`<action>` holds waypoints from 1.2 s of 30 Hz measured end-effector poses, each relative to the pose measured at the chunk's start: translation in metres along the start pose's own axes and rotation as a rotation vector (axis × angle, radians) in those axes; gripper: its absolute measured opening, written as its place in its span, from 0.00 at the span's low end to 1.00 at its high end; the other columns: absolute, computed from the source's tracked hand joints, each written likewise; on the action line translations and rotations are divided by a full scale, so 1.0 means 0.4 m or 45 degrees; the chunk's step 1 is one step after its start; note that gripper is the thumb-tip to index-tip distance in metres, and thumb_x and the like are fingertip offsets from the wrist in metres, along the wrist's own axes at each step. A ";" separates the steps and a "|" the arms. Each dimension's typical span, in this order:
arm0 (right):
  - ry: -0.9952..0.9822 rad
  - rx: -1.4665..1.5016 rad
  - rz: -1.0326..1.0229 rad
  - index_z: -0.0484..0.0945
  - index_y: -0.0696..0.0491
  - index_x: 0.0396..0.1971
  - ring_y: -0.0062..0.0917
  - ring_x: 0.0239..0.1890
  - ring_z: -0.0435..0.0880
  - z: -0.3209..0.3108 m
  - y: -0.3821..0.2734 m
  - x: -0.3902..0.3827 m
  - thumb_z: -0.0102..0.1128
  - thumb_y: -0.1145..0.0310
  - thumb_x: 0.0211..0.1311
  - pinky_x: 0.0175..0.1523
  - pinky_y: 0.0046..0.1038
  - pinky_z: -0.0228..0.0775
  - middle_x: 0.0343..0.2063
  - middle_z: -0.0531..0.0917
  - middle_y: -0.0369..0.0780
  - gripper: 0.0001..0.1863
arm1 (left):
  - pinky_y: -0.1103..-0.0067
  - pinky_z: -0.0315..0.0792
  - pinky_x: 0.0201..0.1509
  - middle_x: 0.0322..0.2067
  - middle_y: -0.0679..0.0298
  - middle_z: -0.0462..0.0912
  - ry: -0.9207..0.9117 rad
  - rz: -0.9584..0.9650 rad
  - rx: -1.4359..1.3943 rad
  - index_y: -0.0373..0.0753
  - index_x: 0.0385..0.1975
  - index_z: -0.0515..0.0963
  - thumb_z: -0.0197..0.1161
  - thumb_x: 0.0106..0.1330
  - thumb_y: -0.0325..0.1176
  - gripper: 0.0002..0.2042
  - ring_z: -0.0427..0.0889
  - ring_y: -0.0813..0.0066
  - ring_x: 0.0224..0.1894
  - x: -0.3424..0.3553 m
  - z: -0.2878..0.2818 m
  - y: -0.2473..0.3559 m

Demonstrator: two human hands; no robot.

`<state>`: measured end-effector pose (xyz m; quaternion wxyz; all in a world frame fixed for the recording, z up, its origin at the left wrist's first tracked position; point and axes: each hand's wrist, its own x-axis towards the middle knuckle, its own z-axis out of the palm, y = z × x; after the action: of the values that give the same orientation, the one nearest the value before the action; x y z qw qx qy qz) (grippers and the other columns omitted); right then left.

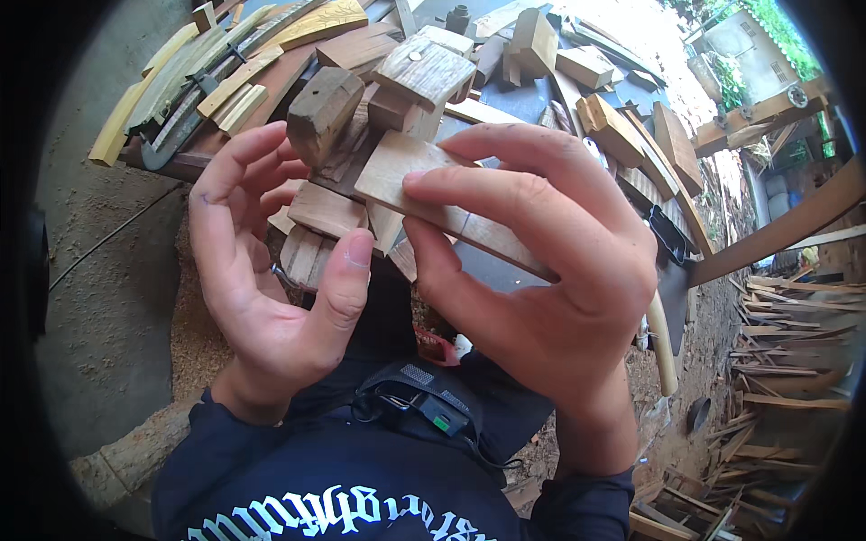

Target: Marking wood with a pen and ruler, then sawing a small piece with a hand saw.

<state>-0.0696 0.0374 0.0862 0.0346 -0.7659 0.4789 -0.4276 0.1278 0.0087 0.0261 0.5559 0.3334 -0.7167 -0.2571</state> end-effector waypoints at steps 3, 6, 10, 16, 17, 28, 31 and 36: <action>0.014 -0.012 -0.044 0.89 0.58 0.39 0.27 0.46 0.86 0.005 0.011 0.013 0.75 0.84 0.44 0.53 0.26 0.76 0.45 0.87 0.46 0.18 | 0.72 0.66 0.65 0.58 0.54 0.72 0.001 0.036 -0.052 0.32 0.69 0.60 0.72 0.60 0.30 0.37 0.73 0.68 0.59 0.007 0.008 -0.012; 0.001 -0.016 -0.047 0.89 0.58 0.39 0.27 0.45 0.86 0.010 0.014 0.018 0.75 0.84 0.43 0.52 0.26 0.77 0.45 0.87 0.46 0.19 | 0.73 0.67 0.63 0.58 0.53 0.72 0.009 0.064 -0.038 0.31 0.67 0.61 0.73 0.60 0.29 0.37 0.74 0.68 0.58 0.001 0.014 -0.023; -0.036 -0.017 -0.030 0.89 0.58 0.39 0.28 0.45 0.86 0.006 0.007 0.033 0.75 0.83 0.41 0.51 0.27 0.77 0.43 0.87 0.46 0.19 | 0.73 0.70 0.62 0.57 0.49 0.72 0.058 0.216 -0.102 0.31 0.63 0.63 0.74 0.61 0.28 0.33 0.76 0.65 0.55 0.001 0.020 -0.047; -0.046 -0.014 -0.022 0.89 0.58 0.38 0.29 0.45 0.87 0.006 0.014 0.037 0.75 0.83 0.39 0.51 0.27 0.77 0.42 0.87 0.47 0.19 | 0.71 0.73 0.59 0.53 0.45 0.76 -0.033 0.376 0.171 0.32 0.59 0.70 0.72 0.64 0.28 0.25 0.78 0.61 0.52 0.020 0.004 -0.026; -0.052 -0.018 -0.032 0.89 0.58 0.38 0.30 0.45 0.87 0.006 0.017 0.037 0.75 0.83 0.39 0.50 0.27 0.78 0.42 0.87 0.47 0.19 | 0.71 0.74 0.57 0.52 0.46 0.77 -0.026 0.363 0.192 0.32 0.57 0.74 0.71 0.64 0.28 0.22 0.78 0.61 0.51 0.019 0.005 -0.025; -0.074 0.035 -0.112 0.89 0.58 0.38 0.29 0.44 0.88 0.004 0.033 0.036 0.74 0.85 0.40 0.48 0.26 0.79 0.41 0.87 0.46 0.19 | 0.72 0.74 0.54 0.45 0.50 0.81 0.013 0.324 0.415 0.32 0.51 0.84 0.70 0.64 0.31 0.17 0.78 0.59 0.46 0.015 0.006 -0.002; -0.084 0.027 -0.125 0.89 0.58 0.38 0.29 0.44 0.88 0.004 0.038 0.039 0.75 0.85 0.40 0.48 0.26 0.79 0.41 0.87 0.46 0.19 | 0.71 0.74 0.54 0.45 0.50 0.81 0.045 0.360 0.418 0.32 0.50 0.84 0.70 0.64 0.31 0.16 0.79 0.59 0.46 0.019 0.008 -0.001; -0.069 0.079 -0.179 0.89 0.58 0.38 0.30 0.42 0.88 0.007 0.038 0.045 0.77 0.83 0.41 0.47 0.27 0.80 0.41 0.87 0.46 0.19 | 0.70 0.74 0.55 0.45 0.49 0.80 0.045 0.326 0.438 0.31 0.52 0.83 0.67 0.67 0.31 0.16 0.79 0.57 0.47 0.017 0.005 0.003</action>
<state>-0.0753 0.0146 0.0886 0.0412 -0.8075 0.4094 -0.4227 0.1244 0.0043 0.0309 0.5315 0.3341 -0.7766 -0.0525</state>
